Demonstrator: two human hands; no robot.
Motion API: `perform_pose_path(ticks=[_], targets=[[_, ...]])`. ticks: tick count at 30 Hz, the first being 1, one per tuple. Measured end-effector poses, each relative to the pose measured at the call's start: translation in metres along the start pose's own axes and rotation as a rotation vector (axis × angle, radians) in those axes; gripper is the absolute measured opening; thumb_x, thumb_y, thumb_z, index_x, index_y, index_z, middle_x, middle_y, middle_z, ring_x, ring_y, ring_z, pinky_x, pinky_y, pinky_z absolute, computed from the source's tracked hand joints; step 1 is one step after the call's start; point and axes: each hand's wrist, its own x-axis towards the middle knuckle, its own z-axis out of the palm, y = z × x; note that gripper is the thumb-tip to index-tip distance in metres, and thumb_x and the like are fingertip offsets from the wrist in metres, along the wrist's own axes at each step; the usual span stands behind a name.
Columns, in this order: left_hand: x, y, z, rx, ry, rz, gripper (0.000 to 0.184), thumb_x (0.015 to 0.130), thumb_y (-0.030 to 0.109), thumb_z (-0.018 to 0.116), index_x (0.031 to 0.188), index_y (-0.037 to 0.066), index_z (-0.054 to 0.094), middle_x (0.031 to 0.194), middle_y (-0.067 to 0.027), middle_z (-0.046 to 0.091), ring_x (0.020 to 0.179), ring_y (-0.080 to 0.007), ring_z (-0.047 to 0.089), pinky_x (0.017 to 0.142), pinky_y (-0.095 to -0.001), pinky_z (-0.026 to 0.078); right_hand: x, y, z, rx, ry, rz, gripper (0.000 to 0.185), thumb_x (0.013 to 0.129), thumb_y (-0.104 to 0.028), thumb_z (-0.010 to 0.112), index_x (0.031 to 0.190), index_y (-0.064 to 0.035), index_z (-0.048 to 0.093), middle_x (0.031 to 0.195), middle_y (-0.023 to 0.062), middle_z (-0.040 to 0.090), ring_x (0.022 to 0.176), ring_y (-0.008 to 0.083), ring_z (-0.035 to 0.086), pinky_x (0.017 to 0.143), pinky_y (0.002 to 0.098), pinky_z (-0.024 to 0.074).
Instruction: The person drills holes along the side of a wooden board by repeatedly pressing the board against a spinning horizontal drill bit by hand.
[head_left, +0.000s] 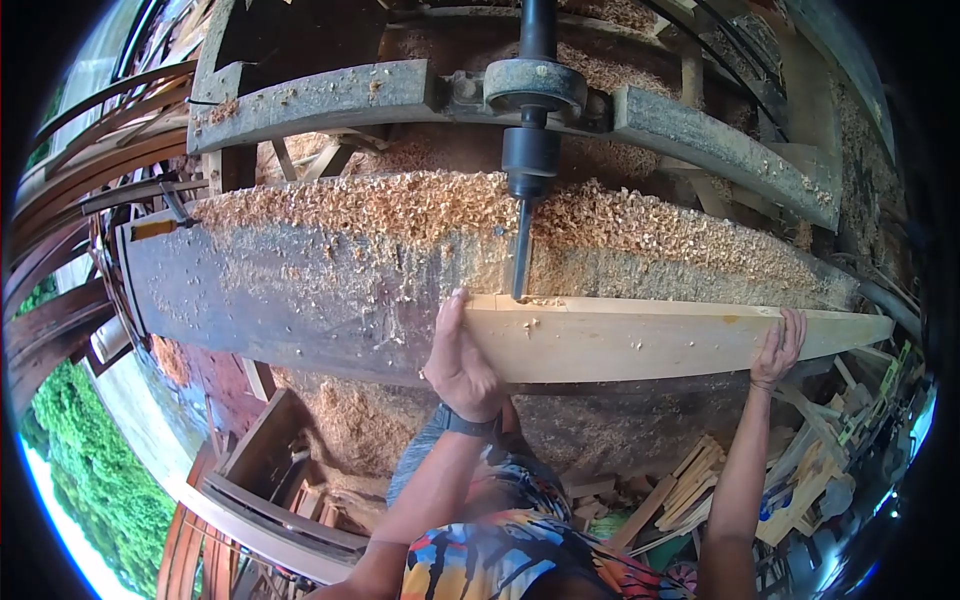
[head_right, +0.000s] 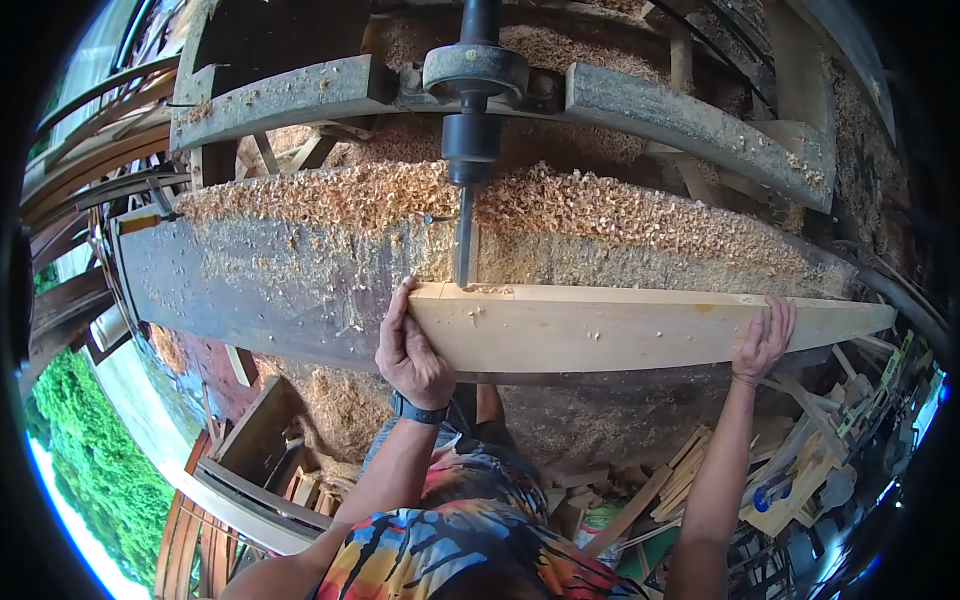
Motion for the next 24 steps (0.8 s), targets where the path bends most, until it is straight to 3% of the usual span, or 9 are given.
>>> perform_pose_path(ticks=[24], targets=[[0.007,-0.001,0.015,-0.105,0.058,0.024,0.035,0.098,0.001,0.037,0.124,-0.009,0.057,0.121,-0.0199,0.065,0.113,-0.0252,0.062,0.101,-0.0369,0.045,0.009,-0.006,-0.001,0.027,0.008,0.014,0.033,0.091,-0.019,0.050,0.114,0.0025,0.060,0.119,0.0187,0.059,0.123,0.0407,0.047,0.112,0.0505,0.0292]])
